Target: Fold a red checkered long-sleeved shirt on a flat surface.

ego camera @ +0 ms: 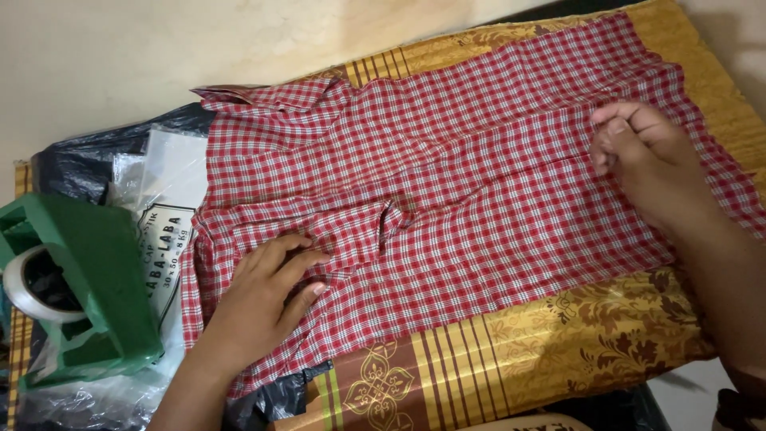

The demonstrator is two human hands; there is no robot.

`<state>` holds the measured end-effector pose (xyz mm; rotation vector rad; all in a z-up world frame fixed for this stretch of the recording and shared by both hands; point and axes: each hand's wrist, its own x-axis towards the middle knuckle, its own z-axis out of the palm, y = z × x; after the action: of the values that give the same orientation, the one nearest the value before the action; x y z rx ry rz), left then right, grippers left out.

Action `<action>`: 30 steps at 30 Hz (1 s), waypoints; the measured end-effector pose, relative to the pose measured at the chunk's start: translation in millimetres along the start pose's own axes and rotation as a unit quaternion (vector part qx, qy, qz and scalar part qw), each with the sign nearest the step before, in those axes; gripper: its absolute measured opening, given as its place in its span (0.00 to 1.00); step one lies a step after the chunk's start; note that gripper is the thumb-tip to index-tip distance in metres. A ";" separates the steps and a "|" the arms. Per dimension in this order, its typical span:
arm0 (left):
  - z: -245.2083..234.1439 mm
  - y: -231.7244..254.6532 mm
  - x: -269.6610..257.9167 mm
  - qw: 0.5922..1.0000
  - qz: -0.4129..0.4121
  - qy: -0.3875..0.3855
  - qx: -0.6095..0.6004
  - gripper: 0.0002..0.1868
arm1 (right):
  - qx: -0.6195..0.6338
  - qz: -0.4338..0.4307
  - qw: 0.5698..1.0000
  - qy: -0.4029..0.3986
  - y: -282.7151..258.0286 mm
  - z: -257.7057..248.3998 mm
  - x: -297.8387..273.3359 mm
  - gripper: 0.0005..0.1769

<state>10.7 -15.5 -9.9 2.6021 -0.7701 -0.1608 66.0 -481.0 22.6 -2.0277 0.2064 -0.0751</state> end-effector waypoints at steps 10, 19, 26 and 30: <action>-8.1 6.7 -5.3 0.996 -0.047 -0.071 -0.023 0.30 | 0.004 0.027 1.000 -0.006 4.1 -1.0 -0.6 0.18; -10.1 8.6 -5.0 0.997 -0.026 -0.070 -0.011 0.30 | -0.161 0.020 0.983 -0.081 10.8 -1.7 6.5 0.15; -10.1 7.4 -5.1 0.997 -0.034 -0.066 -0.019 0.30 | -0.212 0.001 0.970 -0.118 14.5 2.0 7.8 0.16; -10.5 7.5 -5.1 0.997 -0.031 -0.063 -0.023 0.30 | -0.227 0.016 0.965 -0.132 -1.6 6.6 3.4 0.18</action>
<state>5.1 -14.7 2.8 2.5937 -0.7186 -0.3596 70.4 -475.1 20.9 -2.4628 0.0909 0.2860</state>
